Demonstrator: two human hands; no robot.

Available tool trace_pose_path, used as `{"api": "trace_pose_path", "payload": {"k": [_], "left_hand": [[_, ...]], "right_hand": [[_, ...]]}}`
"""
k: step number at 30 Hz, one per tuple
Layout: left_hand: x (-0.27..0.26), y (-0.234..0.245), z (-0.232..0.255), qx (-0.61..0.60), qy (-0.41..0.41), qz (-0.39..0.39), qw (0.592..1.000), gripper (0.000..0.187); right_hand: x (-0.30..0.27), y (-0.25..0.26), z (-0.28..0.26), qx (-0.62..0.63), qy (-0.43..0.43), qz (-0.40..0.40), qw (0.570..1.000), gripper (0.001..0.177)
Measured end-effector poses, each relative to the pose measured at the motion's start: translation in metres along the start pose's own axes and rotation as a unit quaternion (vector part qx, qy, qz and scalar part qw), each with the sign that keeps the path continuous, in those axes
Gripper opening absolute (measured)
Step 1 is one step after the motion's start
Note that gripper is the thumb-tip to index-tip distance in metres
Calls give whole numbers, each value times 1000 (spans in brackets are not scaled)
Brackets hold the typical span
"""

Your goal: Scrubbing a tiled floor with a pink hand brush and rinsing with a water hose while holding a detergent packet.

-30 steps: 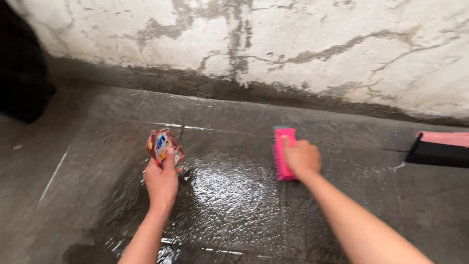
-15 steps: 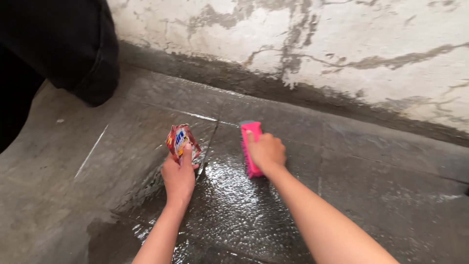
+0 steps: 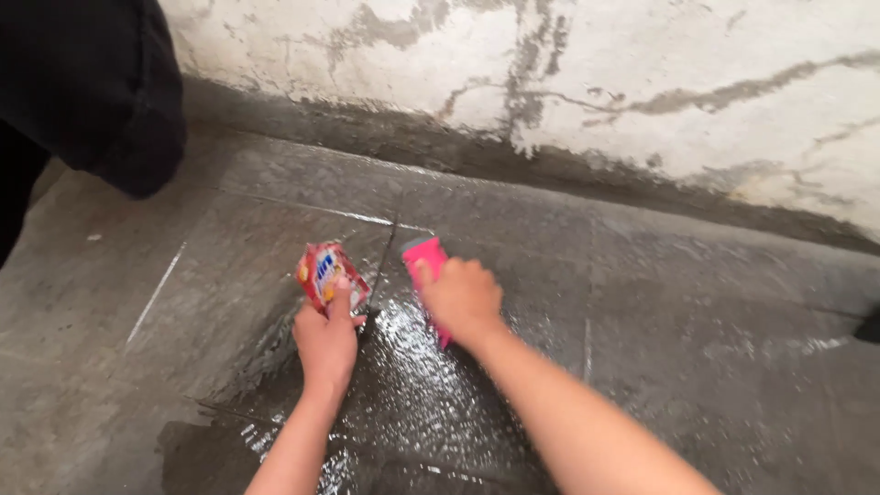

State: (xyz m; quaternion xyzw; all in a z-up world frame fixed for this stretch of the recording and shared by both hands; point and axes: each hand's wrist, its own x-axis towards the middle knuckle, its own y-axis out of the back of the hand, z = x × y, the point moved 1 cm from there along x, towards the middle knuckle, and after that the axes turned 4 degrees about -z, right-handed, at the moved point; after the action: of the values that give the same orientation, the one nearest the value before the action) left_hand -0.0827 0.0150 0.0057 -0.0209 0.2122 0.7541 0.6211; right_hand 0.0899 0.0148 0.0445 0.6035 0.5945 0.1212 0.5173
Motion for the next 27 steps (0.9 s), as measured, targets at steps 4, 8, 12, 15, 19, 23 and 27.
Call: {"api": "trace_pose_path", "payload": {"k": [4,8,12,15,19,23,27], "left_hand": [[-8,13,17,-7,-28,2,1000,49],[-4,33,5,23,-43,15,999,51],[-15,27,17,16,-47,13,999,45],[-28,14,26,0,-56,-3,998,46],[-30,-1,29,-27,-57,-32,998,42],[-33,5,32,-15,-42,-45,998,41],[-19,14,10,-8,-58,-20,998,38]], "right_hand": [[13,29,55,27,-57,74,995,69],[16,26,118,0,-83,109,991,71],[-28,0,85,12,-79,100,992,70],[-61,-31,57,36,-46,55,997,73],[-75,-87,39,30,13,5,999,70],[-72,-87,55,-10,43,16,999,74],[-79,-21,93,56,-42,38,997,77]]}}
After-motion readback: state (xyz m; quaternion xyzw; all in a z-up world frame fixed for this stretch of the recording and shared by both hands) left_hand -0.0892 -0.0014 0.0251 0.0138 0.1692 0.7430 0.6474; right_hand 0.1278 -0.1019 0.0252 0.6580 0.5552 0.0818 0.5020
